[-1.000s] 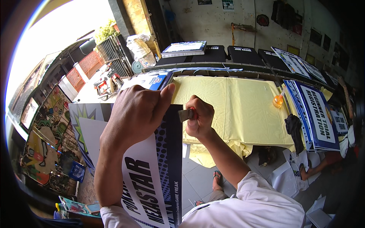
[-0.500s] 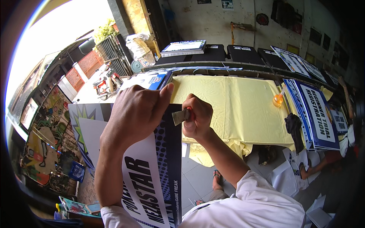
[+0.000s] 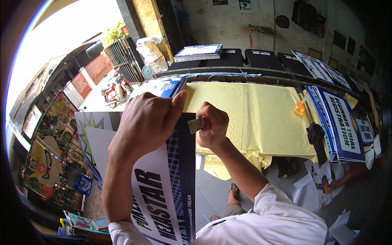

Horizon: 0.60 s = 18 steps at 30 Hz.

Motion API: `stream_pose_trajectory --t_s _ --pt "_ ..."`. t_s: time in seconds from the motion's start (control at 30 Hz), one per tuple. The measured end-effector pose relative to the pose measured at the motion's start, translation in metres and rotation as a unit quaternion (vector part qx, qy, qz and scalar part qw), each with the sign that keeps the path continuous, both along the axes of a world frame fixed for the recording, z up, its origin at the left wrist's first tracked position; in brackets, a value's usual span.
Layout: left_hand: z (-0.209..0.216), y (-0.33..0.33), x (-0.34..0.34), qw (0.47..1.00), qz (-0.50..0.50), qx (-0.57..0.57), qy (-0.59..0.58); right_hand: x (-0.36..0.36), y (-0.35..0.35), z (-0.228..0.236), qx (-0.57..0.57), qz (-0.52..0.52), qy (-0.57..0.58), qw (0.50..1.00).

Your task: The person assembles a large printed sign by cutting a white backing sheet with a utility knife, aligning a printed 'Pokémon Mezastar' sheet on top, and smoothing it down with a black cloth. They handle the sign multiple times to adjust alignment and remove air bubbles.

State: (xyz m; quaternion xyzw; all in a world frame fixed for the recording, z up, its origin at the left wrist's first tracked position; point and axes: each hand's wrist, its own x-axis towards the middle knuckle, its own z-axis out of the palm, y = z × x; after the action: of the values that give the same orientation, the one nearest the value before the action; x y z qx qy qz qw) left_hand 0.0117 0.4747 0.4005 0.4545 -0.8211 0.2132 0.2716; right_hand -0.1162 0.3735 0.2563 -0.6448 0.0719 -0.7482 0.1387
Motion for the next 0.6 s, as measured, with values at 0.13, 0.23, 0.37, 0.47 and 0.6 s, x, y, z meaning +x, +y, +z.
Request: stream_pose_trajectory --t_s 0.13,0.23,0.37,0.47,0.6 --pt "0.001 0.001 -0.002 1.0 0.005 0.011 0.002 -0.001 0.006 0.009 -0.011 0.006 -0.005 1.0" --pt "0.002 0.002 -0.003 1.0 0.006 0.017 0.007 -0.001 0.004 0.01 -0.019 0.001 -0.005 1.0" --pt "0.004 0.004 -0.003 0.999 0.011 0.027 0.013 -0.002 0.001 0.005 0.003 -0.001 -0.005 1.0" --pt "0.004 0.005 -0.004 1.0 0.014 0.023 0.008 -0.003 -0.004 -0.003 0.033 0.003 -0.001 0.999" --pt "0.003 0.002 -0.004 1.0 0.011 0.018 0.008 -0.007 -0.003 -0.006 0.033 0.014 0.0 0.999"
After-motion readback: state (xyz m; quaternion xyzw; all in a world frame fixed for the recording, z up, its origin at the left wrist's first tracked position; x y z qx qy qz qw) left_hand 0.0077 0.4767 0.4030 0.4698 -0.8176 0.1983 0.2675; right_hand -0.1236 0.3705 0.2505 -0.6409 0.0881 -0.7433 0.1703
